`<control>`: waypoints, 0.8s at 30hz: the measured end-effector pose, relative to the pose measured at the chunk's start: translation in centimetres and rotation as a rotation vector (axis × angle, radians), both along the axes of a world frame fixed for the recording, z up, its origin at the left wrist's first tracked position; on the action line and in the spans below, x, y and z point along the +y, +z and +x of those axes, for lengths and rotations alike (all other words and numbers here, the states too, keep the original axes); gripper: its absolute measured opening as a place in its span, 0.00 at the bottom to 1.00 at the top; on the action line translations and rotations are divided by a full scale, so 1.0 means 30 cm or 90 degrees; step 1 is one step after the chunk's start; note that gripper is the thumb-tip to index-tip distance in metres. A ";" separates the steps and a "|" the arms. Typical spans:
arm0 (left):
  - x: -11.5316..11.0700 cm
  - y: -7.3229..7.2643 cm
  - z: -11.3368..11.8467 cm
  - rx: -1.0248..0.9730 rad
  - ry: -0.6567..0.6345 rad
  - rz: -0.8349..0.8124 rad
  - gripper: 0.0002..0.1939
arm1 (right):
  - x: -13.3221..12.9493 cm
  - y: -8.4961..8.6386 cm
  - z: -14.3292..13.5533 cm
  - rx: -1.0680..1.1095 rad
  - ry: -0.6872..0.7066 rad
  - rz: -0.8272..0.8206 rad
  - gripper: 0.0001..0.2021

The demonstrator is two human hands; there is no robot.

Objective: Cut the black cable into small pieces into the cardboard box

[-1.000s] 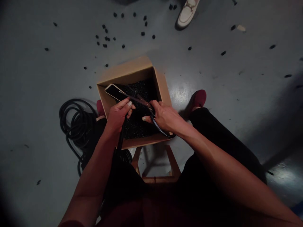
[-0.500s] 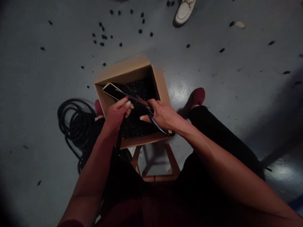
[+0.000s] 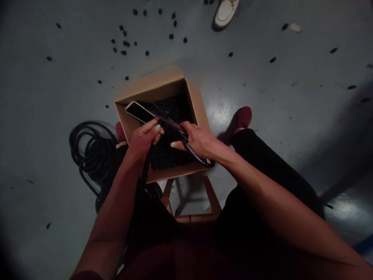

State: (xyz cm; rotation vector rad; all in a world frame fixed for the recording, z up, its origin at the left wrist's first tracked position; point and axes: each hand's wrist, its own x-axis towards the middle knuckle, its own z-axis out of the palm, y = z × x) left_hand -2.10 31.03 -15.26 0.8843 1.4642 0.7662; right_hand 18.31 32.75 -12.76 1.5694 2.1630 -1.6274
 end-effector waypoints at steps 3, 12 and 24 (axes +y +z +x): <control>0.000 0.003 -0.003 0.042 -0.031 0.023 0.23 | -0.008 -0.022 0.001 -0.005 0.012 0.050 0.27; -0.005 -0.001 -0.010 0.129 -0.073 0.035 0.22 | -0.034 -0.051 -0.025 -0.022 -0.008 0.071 0.24; -0.014 -0.016 -0.008 0.115 -0.057 -0.040 0.22 | -0.057 -0.060 -0.061 -0.030 -0.044 -0.003 0.13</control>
